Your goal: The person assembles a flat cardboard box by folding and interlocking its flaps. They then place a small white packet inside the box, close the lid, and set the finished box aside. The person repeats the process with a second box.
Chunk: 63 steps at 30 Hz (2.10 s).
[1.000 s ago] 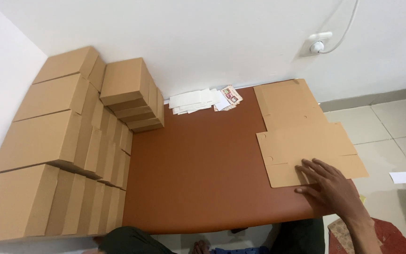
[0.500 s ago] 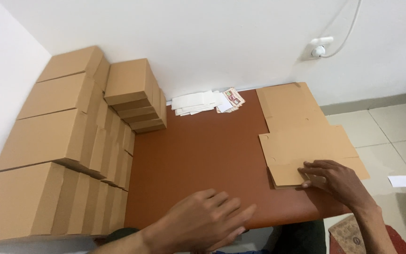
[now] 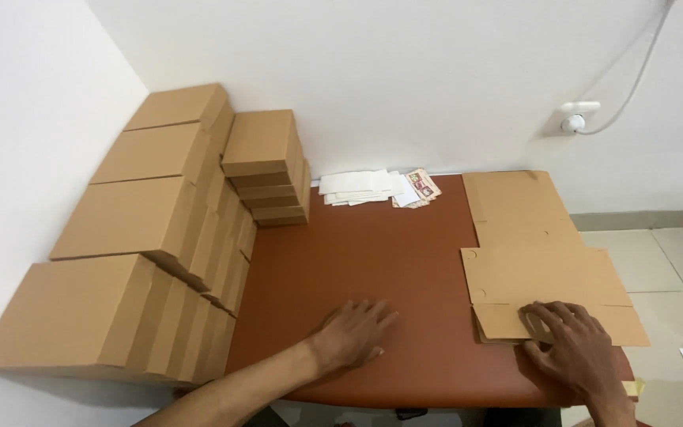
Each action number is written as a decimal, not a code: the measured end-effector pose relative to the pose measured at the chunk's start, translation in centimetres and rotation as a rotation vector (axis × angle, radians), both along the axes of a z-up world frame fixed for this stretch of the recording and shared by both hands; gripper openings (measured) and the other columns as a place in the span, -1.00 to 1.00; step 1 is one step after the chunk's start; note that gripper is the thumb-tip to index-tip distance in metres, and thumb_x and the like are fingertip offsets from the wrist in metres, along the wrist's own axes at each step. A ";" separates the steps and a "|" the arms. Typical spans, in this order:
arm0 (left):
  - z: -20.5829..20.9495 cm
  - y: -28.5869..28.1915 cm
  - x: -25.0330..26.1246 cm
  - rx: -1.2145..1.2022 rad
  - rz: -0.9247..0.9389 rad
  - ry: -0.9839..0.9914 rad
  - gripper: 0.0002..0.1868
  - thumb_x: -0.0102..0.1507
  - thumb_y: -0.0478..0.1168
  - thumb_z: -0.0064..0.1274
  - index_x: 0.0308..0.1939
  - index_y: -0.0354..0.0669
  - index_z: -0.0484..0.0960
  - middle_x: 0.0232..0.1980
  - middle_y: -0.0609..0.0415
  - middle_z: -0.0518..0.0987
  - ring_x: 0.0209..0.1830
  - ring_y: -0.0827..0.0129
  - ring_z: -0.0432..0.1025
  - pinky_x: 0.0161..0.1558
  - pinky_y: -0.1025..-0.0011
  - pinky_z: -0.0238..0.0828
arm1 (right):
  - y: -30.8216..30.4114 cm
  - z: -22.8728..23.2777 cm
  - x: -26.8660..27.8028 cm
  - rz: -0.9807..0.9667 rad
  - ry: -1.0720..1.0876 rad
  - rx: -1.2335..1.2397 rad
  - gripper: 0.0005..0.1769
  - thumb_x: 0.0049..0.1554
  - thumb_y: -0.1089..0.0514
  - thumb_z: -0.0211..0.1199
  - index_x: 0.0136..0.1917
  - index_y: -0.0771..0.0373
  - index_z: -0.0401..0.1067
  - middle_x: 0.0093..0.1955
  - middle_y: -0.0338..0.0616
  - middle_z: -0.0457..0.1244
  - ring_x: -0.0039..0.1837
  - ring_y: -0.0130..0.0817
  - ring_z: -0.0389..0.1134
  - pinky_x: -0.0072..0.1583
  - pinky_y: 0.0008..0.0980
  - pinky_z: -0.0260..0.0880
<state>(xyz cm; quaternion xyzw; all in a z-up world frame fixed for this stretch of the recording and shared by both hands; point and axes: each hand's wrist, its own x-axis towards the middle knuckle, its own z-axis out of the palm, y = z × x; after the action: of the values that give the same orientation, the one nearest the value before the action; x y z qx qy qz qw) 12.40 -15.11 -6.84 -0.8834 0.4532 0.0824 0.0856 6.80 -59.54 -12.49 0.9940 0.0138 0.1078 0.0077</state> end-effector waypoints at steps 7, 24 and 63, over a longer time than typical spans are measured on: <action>-0.5 0.7 1.4 0.081 0.127 0.282 -0.31 0.44 0.10 0.02 0.55 -0.13 0.28 0.56 -0.12 0.23 0.32 -0.16 0.32 0.22 -0.08 0.32 | -1.5 4.4 2.6 0.092 0.008 0.004 -0.52 0.11 0.08 0.18 0.18 -0.49 0.60 0.21 -0.65 0.48 0.17 -0.34 0.56 0.15 -0.19 0.56; -1.9 -2.0 14.4 -0.671 0.542 0.094 -0.55 0.52 0.10 -0.28 0.03 -0.18 0.55 0.17 -0.14 0.57 0.19 -0.13 0.47 0.24 -0.25 0.28 | 4.3 33.1 8.3 0.436 -0.990 -0.005 -0.82 0.67 0.37 0.65 0.46 0.38 0.71 0.25 0.12 0.56 0.18 0.04 0.57 0.20 -0.07 0.48; 0.9 0.4 13.8 -1.284 0.877 0.144 -0.70 0.35 -0.23 0.17 0.16 -0.14 0.61 -0.03 -0.01 0.69 -0.05 0.27 0.52 -0.05 0.15 0.53 | 15.3 6.1 19.9 0.046 0.092 0.476 -0.30 0.26 -0.06 0.33 0.61 -0.20 0.21 0.44 0.21 0.26 0.44 0.27 0.37 0.38 0.22 0.42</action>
<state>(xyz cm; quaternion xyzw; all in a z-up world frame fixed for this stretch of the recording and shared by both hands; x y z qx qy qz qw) 26.17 -14.70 -5.93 -0.8509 0.0258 -0.1125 -0.5124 26.69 -44.24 -6.39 0.9711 0.0109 0.0630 -0.2298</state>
